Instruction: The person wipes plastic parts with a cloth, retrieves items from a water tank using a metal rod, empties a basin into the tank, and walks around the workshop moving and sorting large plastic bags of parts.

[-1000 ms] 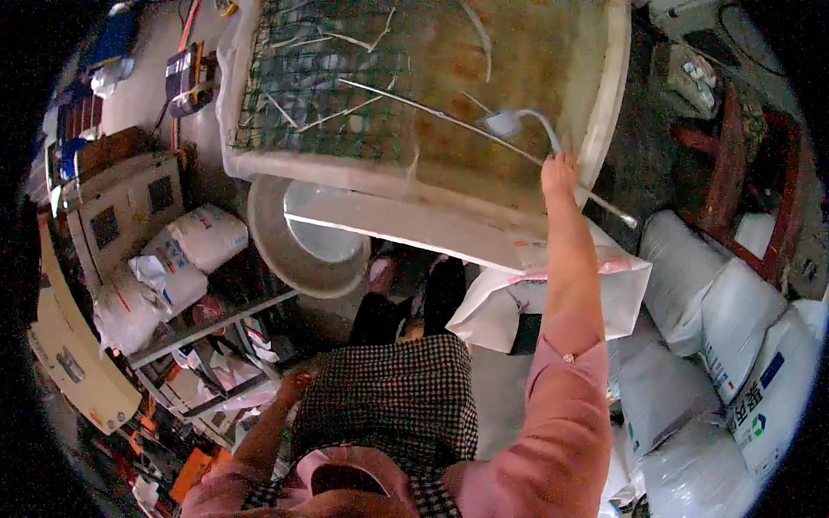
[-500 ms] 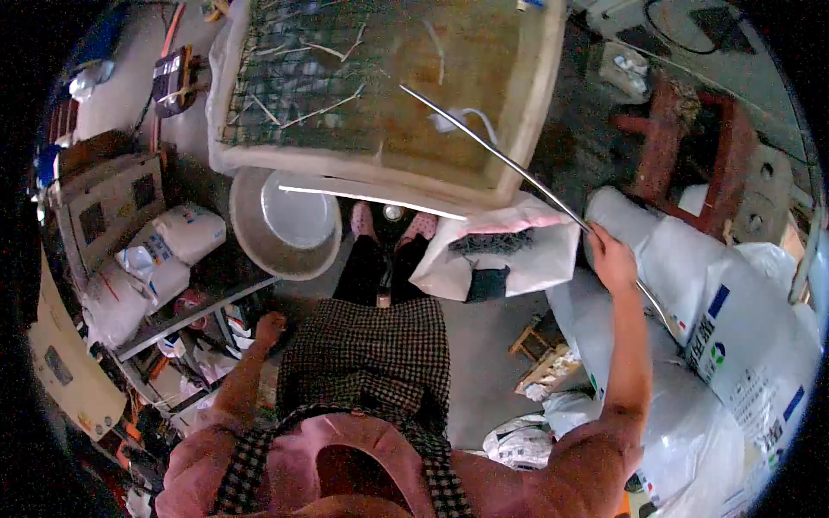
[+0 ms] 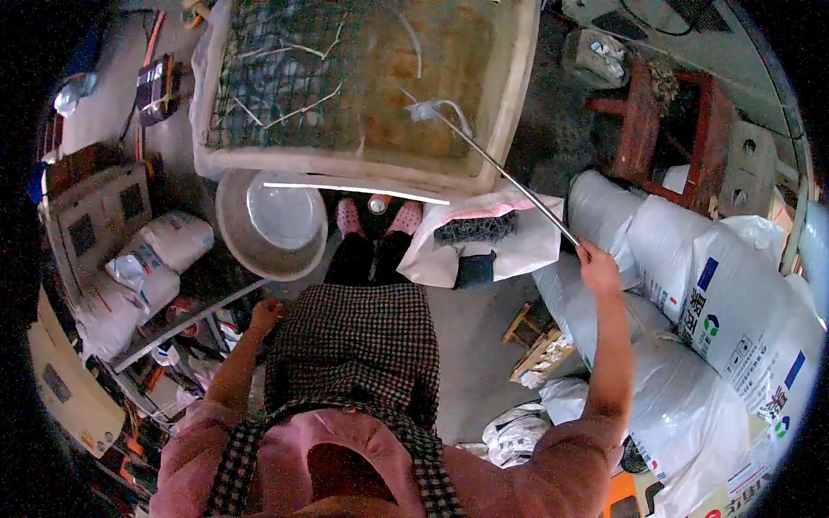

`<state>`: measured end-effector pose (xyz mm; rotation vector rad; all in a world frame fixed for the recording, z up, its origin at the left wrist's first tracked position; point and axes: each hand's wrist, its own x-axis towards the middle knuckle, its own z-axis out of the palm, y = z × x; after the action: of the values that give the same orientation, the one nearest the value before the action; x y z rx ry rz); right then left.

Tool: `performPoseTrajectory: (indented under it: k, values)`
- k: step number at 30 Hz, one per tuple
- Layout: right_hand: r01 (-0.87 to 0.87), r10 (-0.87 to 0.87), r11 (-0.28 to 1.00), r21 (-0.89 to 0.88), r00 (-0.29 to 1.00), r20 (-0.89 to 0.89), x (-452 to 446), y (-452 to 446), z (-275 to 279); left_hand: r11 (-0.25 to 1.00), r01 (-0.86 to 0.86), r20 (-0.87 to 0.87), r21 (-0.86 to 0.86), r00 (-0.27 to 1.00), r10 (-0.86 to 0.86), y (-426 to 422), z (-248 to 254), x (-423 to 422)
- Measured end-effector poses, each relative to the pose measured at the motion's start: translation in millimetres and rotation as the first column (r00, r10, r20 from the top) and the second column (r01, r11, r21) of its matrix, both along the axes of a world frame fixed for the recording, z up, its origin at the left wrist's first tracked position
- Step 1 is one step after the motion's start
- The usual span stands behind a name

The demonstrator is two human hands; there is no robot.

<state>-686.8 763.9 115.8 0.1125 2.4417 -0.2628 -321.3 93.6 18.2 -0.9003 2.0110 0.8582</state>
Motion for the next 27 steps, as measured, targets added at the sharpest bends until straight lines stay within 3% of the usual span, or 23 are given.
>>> performPoseTrajectory:
  k: [3,5,7,9,10,11,12,15,19,25,27]
  values:
    - [0.111,-0.110,0.994,-0.024,0.994,0.010,-12,-26,-19,0.994,-0.106,0.031,0.021,0.994,0.105,10,6,-7]
    - [0.029,-0.033,0.997,-0.072,0.998,-0.047,-31,-49,-22,0.997,-0.075,0.034,0.003,0.997,0.075,10,3,-6]
    - [-0.031,0.021,0.990,0.139,0.997,0.072,-53,-76,-1,0.999,-0.045,0.046,-0.021,0.998,0.046,7,7,-1]
    - [-0.030,0.018,0.992,0.120,0.994,0.106,-58,-82,9,0.956,-0.286,0.021,0.063,0.958,0.285,9,18,0]
    - [-0.072,0.061,0.993,0.089,0.991,0.120,-56,-70,8,0.954,-0.293,0.019,0.063,0.956,0.292,12,27,-7]
    - [-0.112,0.103,0.992,0.062,0.986,0.133,-56,-71,16,0.984,-0.180,0.037,0.010,0.983,0.179,16,41,-18]
    - [-0.043,0.027,0.997,0.065,0.974,0.226,-56,-73,27,0.997,-0.062,0.061,-0.039,0.996,0.064,18,48,-24]
    - [-0.134,0.115,0.985,0.109,0.981,0.159,-45,-72,21,0.992,-0.126,0.066,-0.001,0.990,0.126,4,11,22]
    - [-0.162,0.149,0.973,0.166,0.985,0.086,-48,-99,-5,0.968,-0.249,0.088,0.019,0.965,0.246,26,14,2]
    - [-0.136,0.134,0.973,0.184,0.991,0.026,-52,-130,-42,0.975,-0.216,0.040,0.060,0.976,0.214,35,17,-22]
    - [-0.051,0.044,0.990,0.131,0.998,0.055,-55,-139,-53,0.986,-0.165,0.042,-0.016,0.985,0.166,39,22,-33]
